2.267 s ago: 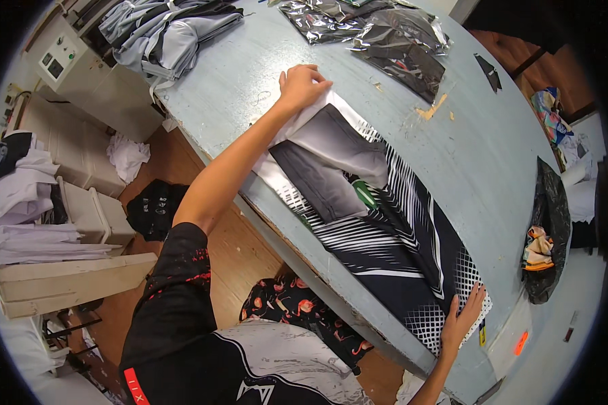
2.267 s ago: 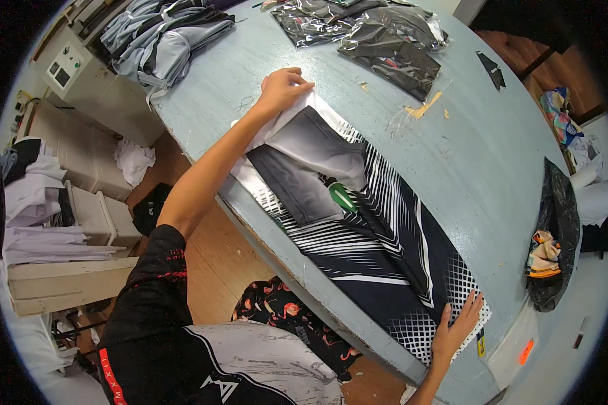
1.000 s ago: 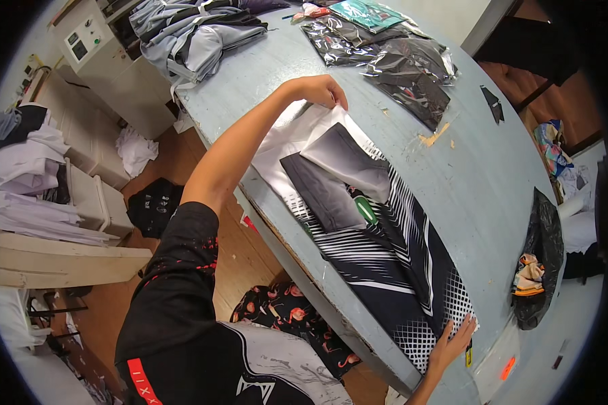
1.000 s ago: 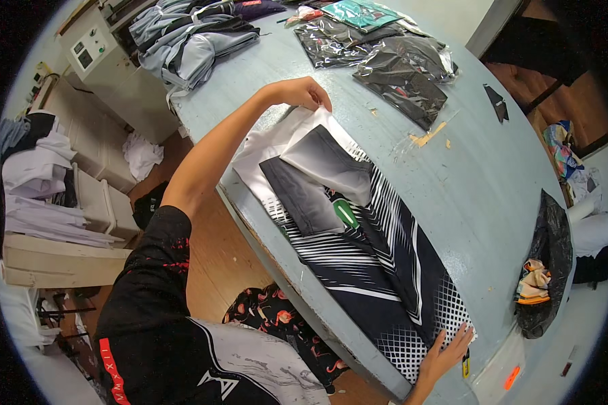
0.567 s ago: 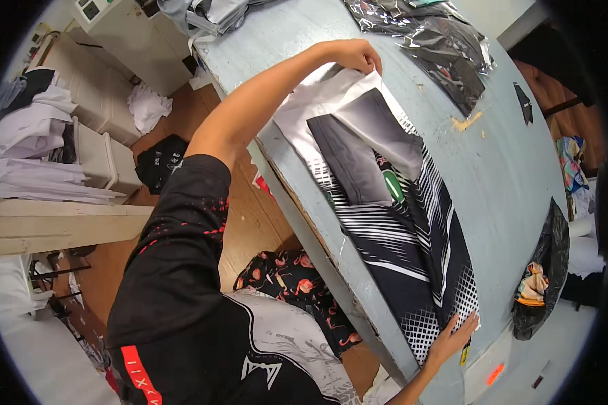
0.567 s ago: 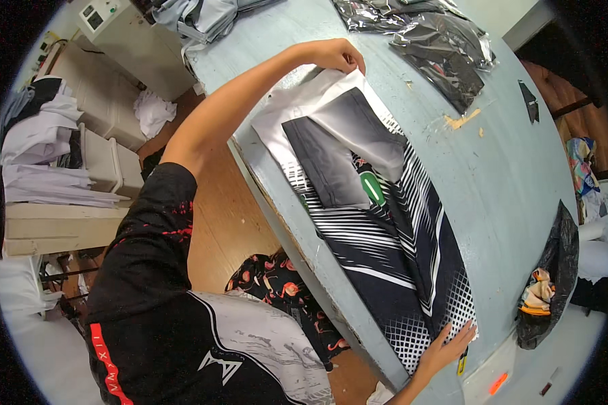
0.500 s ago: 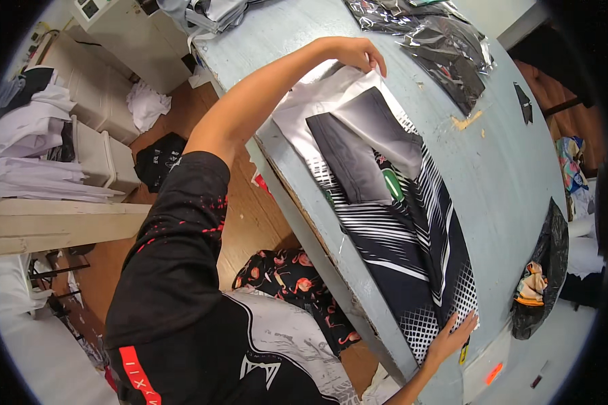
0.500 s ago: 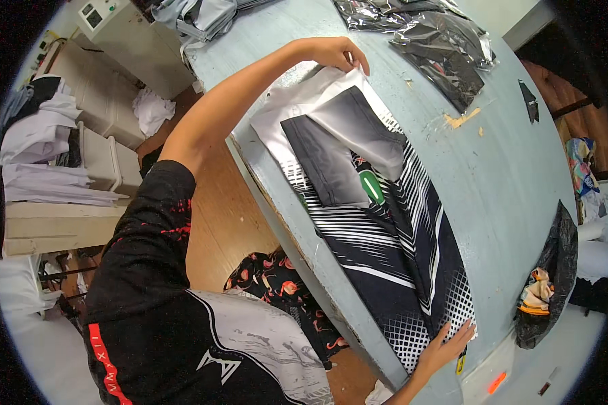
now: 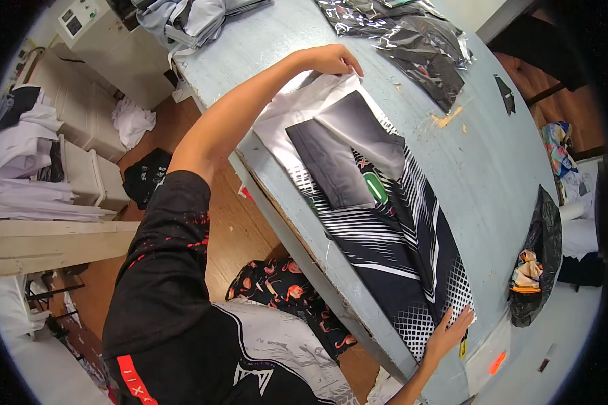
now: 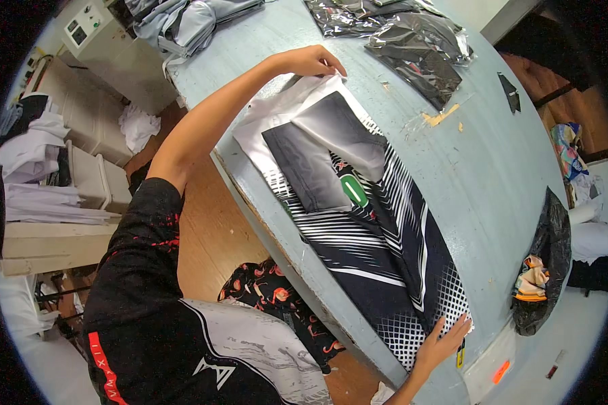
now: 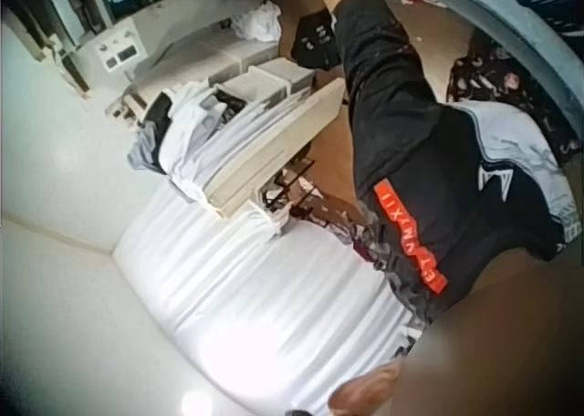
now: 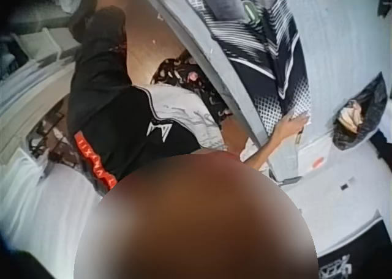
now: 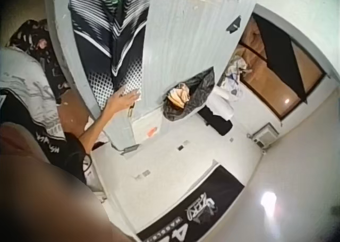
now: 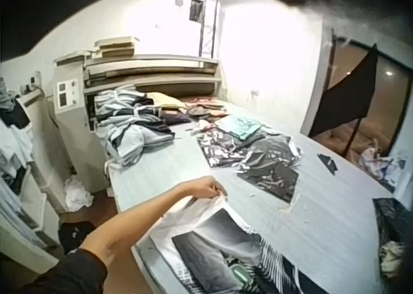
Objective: Trim loose threads from a jersey using nippers, fold the jersey, and place it into a plastic packaging bag.
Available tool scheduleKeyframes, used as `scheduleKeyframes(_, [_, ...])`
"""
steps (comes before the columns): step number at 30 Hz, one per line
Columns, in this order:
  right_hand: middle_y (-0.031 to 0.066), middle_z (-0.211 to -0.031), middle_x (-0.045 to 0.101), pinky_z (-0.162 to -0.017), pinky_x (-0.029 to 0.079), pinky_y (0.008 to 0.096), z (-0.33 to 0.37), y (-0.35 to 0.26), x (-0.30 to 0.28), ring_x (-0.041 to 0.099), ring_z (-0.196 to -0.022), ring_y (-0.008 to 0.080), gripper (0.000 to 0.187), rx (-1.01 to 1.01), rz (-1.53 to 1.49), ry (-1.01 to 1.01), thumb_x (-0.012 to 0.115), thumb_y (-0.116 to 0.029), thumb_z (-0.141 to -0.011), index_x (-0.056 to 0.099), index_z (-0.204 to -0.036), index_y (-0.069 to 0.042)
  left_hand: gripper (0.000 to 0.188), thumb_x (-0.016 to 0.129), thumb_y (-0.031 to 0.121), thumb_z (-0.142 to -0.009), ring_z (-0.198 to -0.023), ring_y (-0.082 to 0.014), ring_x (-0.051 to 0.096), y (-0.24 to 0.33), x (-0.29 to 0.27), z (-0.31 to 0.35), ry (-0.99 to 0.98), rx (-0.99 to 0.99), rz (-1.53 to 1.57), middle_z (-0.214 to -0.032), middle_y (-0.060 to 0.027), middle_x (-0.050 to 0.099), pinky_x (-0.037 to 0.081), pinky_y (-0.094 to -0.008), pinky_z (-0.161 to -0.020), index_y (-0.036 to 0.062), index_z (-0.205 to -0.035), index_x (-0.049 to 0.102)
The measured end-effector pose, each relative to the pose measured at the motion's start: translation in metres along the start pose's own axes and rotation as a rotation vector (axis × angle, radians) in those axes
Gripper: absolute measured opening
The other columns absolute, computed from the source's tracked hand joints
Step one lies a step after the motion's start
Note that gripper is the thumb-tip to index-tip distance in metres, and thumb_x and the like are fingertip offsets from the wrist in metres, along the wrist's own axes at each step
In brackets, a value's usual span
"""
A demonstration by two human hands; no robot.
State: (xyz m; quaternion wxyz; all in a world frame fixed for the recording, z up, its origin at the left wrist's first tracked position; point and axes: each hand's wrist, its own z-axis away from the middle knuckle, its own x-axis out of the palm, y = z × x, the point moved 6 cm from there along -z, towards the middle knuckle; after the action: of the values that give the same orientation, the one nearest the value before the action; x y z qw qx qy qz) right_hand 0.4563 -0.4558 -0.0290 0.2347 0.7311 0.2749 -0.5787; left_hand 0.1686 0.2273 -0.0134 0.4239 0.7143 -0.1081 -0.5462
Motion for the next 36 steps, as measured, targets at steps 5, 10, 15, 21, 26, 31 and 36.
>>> scheduleKeyframes(5, [0.0240, -0.165, 0.034, -0.124, 0.017, 0.0556, -0.010, -0.029, -0.013, 0.028, -0.154, 0.0396, 0.064, 0.085, 0.155, -0.085, 0.046, -0.046, -0.109, 0.039, -0.159, -0.006, 0.030, 0.062, 0.024, -0.101, -0.108, -0.0308, 0.070, 0.043, 0.010, 0.026, 0.423, 0.240, -0.323, -0.125, -0.0144, 0.072, 0.054, -0.0386, -0.096, 0.0114, -0.126, 0.073])
scheduleKeyframes(10, [0.0222, -0.165, 0.033, -0.125, 0.016, 0.0556, -0.027, -0.061, -0.008, 0.027, -0.155, 0.0381, 0.062, -0.013, -0.131, -0.105, 0.044, -0.044, -0.110, 0.037, -0.160, -0.008, 0.056, 0.058, 0.050, -0.101, -0.143, -0.0333, 0.047, 0.081, 0.083, 0.084, 0.359, 0.201, -0.617, -0.153, -0.0156, 0.053, 0.032, -0.0564, -0.119, 0.0123, -0.142, 0.060])
scheduleKeyframes(15, [0.0198, -0.168, 0.030, -0.124, 0.019, 0.0561, -0.018, 0.002, 0.010, 0.025, -0.156, 0.0361, 0.072, 0.167, 0.059, -0.076, 0.044, -0.054, -0.108, 0.033, -0.162, -0.008, 0.073, 0.052, 0.063, -0.099, -0.154, -0.0332, 0.032, 0.070, 0.087, 0.097, 0.384, 0.073, -0.665, -0.162, -0.0185, 0.041, 0.021, -0.0598, -0.124, 0.0119, -0.152, 0.051])
scheduleKeyframes(21, [0.0189, -0.167, 0.033, -0.123, 0.023, 0.0536, -0.005, 0.015, 0.011, 0.028, -0.155, 0.0373, 0.073, 0.199, 0.120, -0.042, 0.044, -0.056, -0.107, 0.035, -0.161, -0.007, 0.075, 0.052, 0.065, -0.098, -0.155, -0.0400, 0.028, 0.070, 0.094, 0.093, 0.380, 0.047, -0.683, -0.164, -0.0203, 0.037, 0.018, -0.0634, -0.124, 0.0135, -0.153, 0.050])
scheduleKeyframes(26, [0.0352, -0.147, 0.051, -0.117, 0.035, 0.0541, -0.005, 0.008, 0.001, 0.046, -0.140, 0.0477, 0.068, 0.115, 0.099, 0.230, 0.059, -0.048, -0.102, 0.055, -0.143, 0.006, 0.078, 0.050, 0.066, -0.099, -0.157, -0.0394, 0.024, 0.059, 0.092, 0.082, 0.267, 0.000, -0.735, -0.166, -0.0210, 0.033, 0.016, -0.0656, -0.122, 0.0150, -0.158, 0.045])
scheduleKeyframes(31, [0.0328, -0.145, 0.053, -0.116, 0.036, 0.0536, -0.014, 0.000, -0.027, 0.049, -0.138, 0.0446, 0.070, 0.144, 0.046, 0.280, 0.060, -0.051, -0.101, 0.055, -0.143, 0.004, 0.073, 0.054, 0.061, -0.100, -0.158, -0.0367, 0.021, 0.055, 0.088, 0.082, 0.302, 0.033, -0.704, -0.169, -0.0167, 0.029, 0.014, -0.0607, -0.124, 0.0212, -0.160, 0.043])
scheduleKeyframes(36, [0.0272, -0.137, 0.060, -0.108, 0.043, 0.0510, 0.008, 0.027, -0.057, 0.056, -0.128, 0.0422, 0.069, 0.270, -0.167, 0.417, 0.071, -0.046, -0.094, 0.056, -0.142, 0.001, 0.066, 0.055, 0.055, -0.102, -0.159, -0.0336, 0.021, 0.061, 0.091, 0.085, 0.268, -0.007, -0.658, -0.169, -0.0159, 0.031, 0.015, -0.0603, -0.124, 0.0200, -0.157, 0.046])
